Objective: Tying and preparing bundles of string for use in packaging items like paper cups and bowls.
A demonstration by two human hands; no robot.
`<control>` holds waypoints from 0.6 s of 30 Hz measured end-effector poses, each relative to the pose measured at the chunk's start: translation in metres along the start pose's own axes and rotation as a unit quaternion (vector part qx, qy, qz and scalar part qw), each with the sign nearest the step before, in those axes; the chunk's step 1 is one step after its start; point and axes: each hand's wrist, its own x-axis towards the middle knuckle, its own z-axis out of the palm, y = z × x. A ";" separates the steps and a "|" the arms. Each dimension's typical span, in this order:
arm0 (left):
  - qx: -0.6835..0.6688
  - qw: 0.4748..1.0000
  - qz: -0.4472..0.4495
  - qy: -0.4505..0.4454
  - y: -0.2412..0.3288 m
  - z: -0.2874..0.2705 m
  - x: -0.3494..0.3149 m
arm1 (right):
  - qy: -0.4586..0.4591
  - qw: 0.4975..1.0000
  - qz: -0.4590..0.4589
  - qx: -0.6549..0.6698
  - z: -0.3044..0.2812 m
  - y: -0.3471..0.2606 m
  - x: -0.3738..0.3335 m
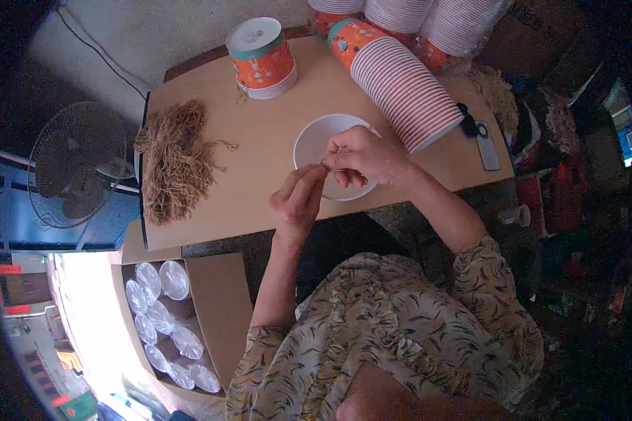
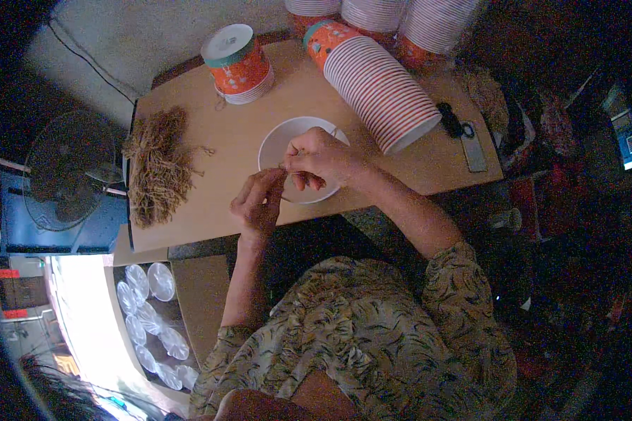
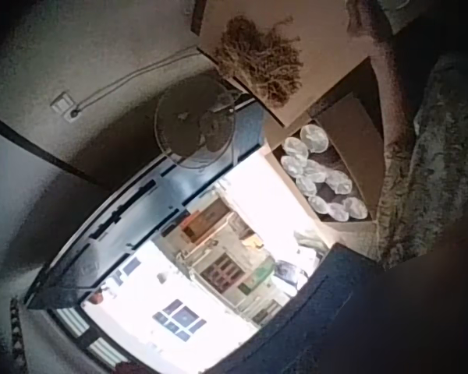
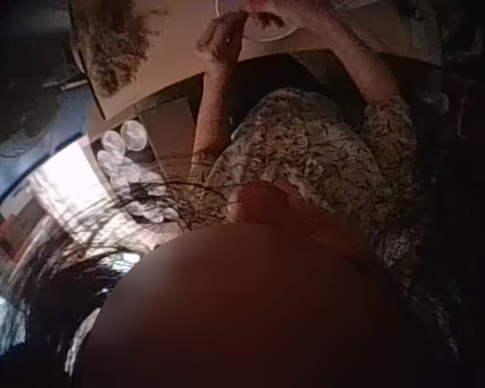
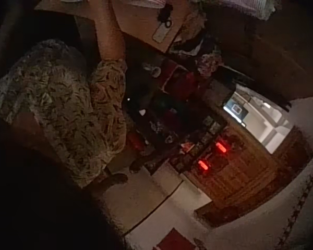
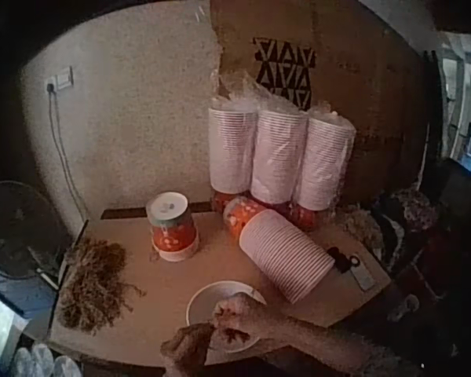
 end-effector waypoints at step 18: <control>-0.373 0.770 -0.504 -0.120 0.000 -0.023 0.018 | 0.228 0.916 -0.244 -0.220 0.027 0.025 -0.041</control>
